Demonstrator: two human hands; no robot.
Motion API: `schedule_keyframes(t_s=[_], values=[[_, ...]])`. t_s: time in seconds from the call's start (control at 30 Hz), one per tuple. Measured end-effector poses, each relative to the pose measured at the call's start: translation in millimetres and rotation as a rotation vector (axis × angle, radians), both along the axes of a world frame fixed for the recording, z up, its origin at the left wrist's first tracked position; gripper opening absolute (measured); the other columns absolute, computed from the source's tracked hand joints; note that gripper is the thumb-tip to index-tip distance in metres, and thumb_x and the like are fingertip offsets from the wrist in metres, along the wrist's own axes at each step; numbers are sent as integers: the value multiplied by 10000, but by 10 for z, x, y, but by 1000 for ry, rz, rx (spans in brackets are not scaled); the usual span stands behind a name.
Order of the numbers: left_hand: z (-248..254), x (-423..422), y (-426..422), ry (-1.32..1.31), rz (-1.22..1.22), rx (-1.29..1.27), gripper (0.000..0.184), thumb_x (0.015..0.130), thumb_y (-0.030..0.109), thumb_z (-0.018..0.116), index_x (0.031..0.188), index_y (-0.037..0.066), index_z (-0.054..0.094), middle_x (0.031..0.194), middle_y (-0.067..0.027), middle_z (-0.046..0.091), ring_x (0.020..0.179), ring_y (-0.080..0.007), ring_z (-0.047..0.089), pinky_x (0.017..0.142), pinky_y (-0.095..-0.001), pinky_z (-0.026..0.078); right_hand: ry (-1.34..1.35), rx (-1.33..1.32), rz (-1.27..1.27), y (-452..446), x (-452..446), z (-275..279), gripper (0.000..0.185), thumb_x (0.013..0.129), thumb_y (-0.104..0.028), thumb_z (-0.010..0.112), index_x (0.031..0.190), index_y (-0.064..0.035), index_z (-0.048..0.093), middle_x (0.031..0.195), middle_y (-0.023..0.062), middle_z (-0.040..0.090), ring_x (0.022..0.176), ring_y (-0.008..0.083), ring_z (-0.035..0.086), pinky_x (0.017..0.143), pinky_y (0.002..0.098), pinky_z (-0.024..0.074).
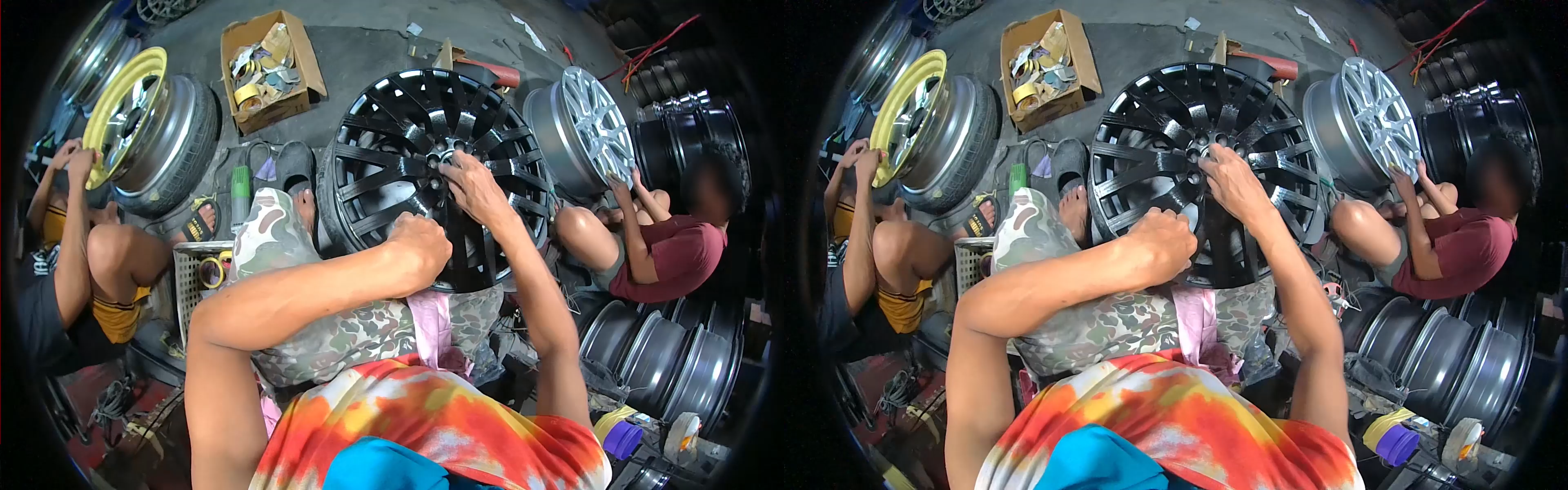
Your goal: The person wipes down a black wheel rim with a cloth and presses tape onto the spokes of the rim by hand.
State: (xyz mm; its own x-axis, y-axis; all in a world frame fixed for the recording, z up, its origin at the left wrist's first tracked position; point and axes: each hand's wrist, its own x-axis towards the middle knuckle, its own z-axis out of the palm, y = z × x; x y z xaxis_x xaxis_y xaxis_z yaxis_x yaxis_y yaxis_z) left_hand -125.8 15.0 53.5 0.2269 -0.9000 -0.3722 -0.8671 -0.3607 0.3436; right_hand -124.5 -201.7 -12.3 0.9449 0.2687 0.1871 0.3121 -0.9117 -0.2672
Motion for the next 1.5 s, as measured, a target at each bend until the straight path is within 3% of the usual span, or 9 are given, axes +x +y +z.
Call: schedule_keyframes(t_s=[0.23,0.37,0.47,0.83,0.93,1.17,1.27,1.33,1.5], values=[[-77,178,-46,26,-3,-154,315,901,307,757,959,-2,785,955,-209,755,911,-382,753,796,-478,598,269,-73,50,-367,-61,321,196,879,-62,664,1029,1,772,964,184,586,985,387,646,882,473,533],[-127,364,-181,-165,132,-134,331,913,321,732,983,3,790,1056,-204,731,1009,-368,724,839,-454,604,-15,-103,-41,-310,84,418,257,889,-60,681,1130,1,743,1014,180,582,1013,373,621,909,453,520],[-116,605,-239,-236,207,-132,363,910,327,744,1059,-2,780,1165,-217,696,1092,-380,694,902,-460,590,41,-270,-60,-384,9,162,271,896,-56,678,1155,7,729,1022,181,576,1022,374,615,913,447,516],[-94,1472,-43,-133,364,-299,373,910,333,727,1056,-9,755,1065,-235,725,1095,-400,693,951,-492,560,90,124,-118,157,-606,229,187,897,-60,660,1034,50,724,979,190,622,958,379,646,877,449,535],[-42,1631,-1,-165,447,-396,342,928,350,719,1067,41,764,1077,-210,740,1083,-399,696,938,-489,558,48,338,-344,179,-778,505,163,943,-83,689,1061,-12,776,949,160,607,914,333,650,838,406,520],[-94,2052,438,-200,722,-323,372,925,335,733,1154,42,726,1166,-227,741,1143,-390,700,959,-483,562,-157,145,-692,-738,-1534,384,194,972,-78,658,1121,-19,766,1006,187,660,965,362,652,894,443,512],[-415,2281,753,-299,685,-411,405,898,364,772,1070,1,727,998,-205,762,949,-360,755,847,-451,583,-244,121,-718,-1024,-1732,243,212,975,-86,653,1142,-16,764,1000,185,658,960,368,648,894,456,509],[-427,2294,862,42,700,-143,472,894,410,815,1006,-36,711,860,-158,748,731,-268,758,674,-397,605,-237,149,-737,-1120,-1766,145,222,966,-95,666,1150,-24,768,1010,172,666,962,359,644,888,452,507],[-344,1824,1023,660,880,13,476,912,427,833,959,-26,694,746,-112,715,613,-196,720,552,-320,608,-331,95,-652,-1149,-1486,-42,218,947,-122,700,1135,-53,786,1047,137,692,994,335,631,897,439,506]])
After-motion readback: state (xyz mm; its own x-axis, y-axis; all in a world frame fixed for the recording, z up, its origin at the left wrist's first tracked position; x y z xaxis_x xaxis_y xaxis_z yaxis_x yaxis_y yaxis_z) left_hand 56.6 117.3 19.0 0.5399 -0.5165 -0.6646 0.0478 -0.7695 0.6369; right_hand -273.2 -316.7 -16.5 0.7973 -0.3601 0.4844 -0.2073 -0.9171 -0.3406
